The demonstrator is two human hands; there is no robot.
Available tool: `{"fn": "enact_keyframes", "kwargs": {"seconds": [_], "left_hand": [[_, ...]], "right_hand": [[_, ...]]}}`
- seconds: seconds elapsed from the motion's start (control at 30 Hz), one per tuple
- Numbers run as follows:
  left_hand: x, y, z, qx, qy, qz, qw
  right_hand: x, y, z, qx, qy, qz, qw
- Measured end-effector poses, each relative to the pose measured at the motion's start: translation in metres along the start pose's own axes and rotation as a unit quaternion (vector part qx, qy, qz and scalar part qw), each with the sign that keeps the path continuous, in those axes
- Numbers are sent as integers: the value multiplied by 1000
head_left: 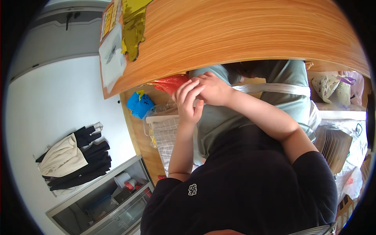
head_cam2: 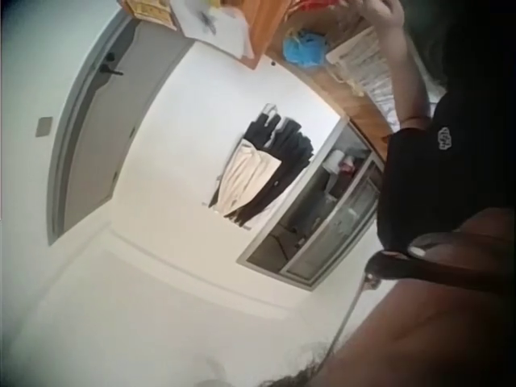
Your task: Folding a gold foil letter balloon and inserting it into a plastic packaging sleeve with a cardboard backing.
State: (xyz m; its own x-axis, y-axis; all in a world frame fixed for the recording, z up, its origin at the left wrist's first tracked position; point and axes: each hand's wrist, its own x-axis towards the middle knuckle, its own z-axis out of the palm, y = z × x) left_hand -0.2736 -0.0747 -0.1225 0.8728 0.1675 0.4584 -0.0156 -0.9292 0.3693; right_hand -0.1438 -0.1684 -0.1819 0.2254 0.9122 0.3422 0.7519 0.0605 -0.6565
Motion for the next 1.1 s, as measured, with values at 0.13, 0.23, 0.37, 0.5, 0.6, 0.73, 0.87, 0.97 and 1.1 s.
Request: {"fn": "enact_keyframes", "kwargs": {"seconds": [0.13, 0.23, 0.37, 0.5, 0.6, 0.73, 0.87, 0.97, 1.1], "left_hand": [[14, 18, 8, 25, -58, 11, 998], [28, 38, 21, 38, -87, 43, 995], [41, 74, 41, 12, -138, 66, 988], [48, 102, 35, -25, -192, 118, 974], [61, 121, 14, -155, -209, 128, 957], [80, 145, -45, -449, -140, 100, 877], [88, 175, -83, -577, 38, 106, 809], [105, 200, -131, -631, 12, 83, 771], [109, 204, -173, -706, -24, 72, 705]], "right_hand": [[-8, 7, -13, -11, -26, -4, 1000], [-16, 15, -17, -39, -40, -4, 998], [-17, 22, -13, 2, -12, 31, 999], [-13, 5, -37, 50, 41, -15, 998], [-15, -5, -67, 4, 64, -59, 996], [-19, -25, -115, -47, 100, -144, 983], [-38, -41, -164, -122, 79, -238, 960], [-53, -53, -215, -111, 91, -292, 946], [-49, -69, -268, -216, 103, -291, 926]]}}
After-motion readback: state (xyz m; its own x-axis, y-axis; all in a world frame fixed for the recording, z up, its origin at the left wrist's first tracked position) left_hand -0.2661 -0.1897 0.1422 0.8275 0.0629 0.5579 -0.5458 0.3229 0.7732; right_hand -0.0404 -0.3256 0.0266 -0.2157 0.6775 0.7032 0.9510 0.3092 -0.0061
